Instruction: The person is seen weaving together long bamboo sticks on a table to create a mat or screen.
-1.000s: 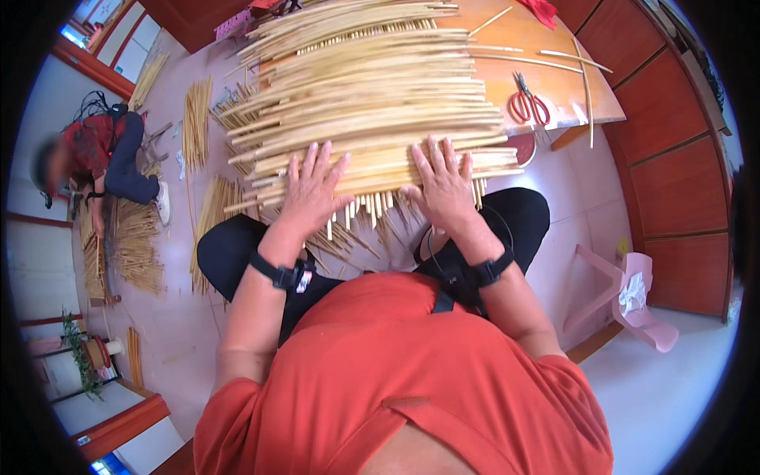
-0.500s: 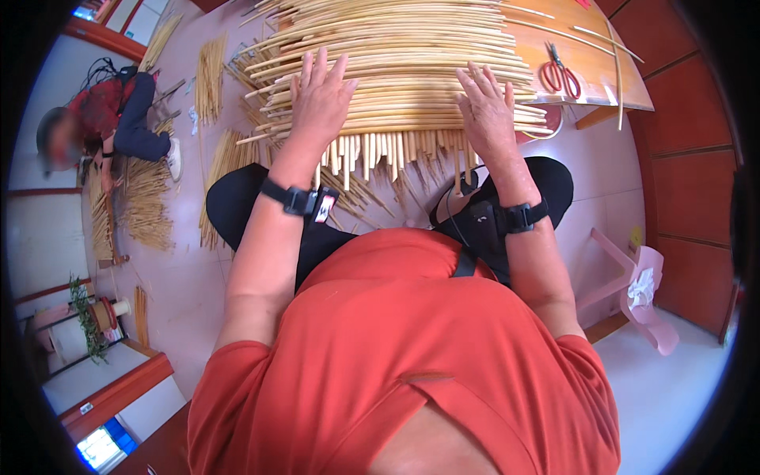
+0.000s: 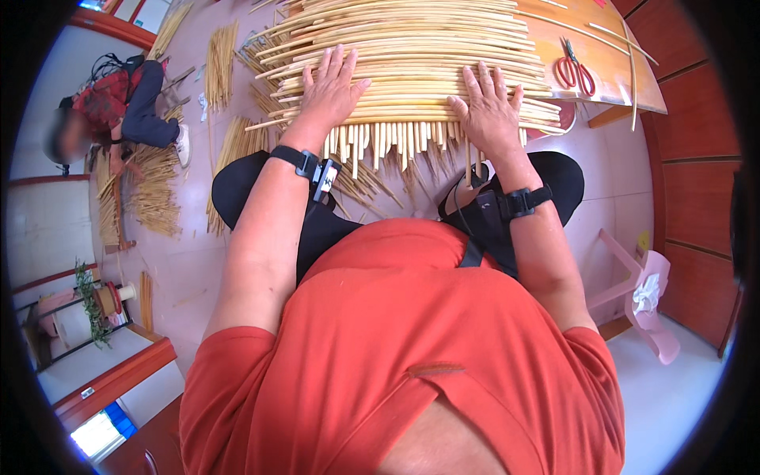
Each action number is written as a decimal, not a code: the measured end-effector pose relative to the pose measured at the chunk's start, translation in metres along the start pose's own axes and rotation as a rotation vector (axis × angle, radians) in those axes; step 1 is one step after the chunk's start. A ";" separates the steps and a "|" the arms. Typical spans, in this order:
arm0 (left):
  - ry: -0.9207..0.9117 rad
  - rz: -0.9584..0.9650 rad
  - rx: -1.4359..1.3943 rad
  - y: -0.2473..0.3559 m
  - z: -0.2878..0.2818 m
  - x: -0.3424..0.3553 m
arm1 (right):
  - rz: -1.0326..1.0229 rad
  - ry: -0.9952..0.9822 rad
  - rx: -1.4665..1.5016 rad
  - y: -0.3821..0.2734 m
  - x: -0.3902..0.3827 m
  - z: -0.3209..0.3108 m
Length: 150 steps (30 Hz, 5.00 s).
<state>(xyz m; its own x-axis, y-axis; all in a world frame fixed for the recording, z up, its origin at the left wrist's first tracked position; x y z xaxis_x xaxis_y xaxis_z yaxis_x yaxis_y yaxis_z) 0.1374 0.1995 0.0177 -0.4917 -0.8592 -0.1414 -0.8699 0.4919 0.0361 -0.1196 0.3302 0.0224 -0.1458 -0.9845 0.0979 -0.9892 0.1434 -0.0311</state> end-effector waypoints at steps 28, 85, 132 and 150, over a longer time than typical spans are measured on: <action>-0.011 -0.017 -0.227 0.093 -0.039 0.072 | 0.034 -0.068 0.101 -0.006 -0.011 -0.010; 0.189 0.058 -0.211 0.076 -0.036 0.258 | -0.110 -0.556 0.421 0.007 0.205 -0.049; 0.177 0.045 -0.277 0.080 -0.035 0.243 | -0.077 -0.140 0.178 0.005 0.342 0.026; 0.099 0.150 -0.437 0.052 -0.048 0.248 | -0.050 -0.082 0.174 0.004 0.325 0.024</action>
<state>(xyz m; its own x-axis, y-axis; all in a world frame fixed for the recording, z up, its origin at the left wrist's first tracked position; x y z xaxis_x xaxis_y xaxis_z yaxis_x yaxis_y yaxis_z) -0.0321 0.0052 0.0315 -0.5959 -0.8030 -0.0082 -0.7132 0.5245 0.4651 -0.1709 0.0088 0.0307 -0.0873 -0.9959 0.0223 -0.9762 0.0811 -0.2009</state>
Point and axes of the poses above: each hand's wrist, its own x-axis towards the middle knuckle, its own z-axis out of the palm, y = z × x, the point moved 3 cm from there along x, towards the middle knuckle, and after that the axes turned 9 degrees about -y, right-handed, at the moved point
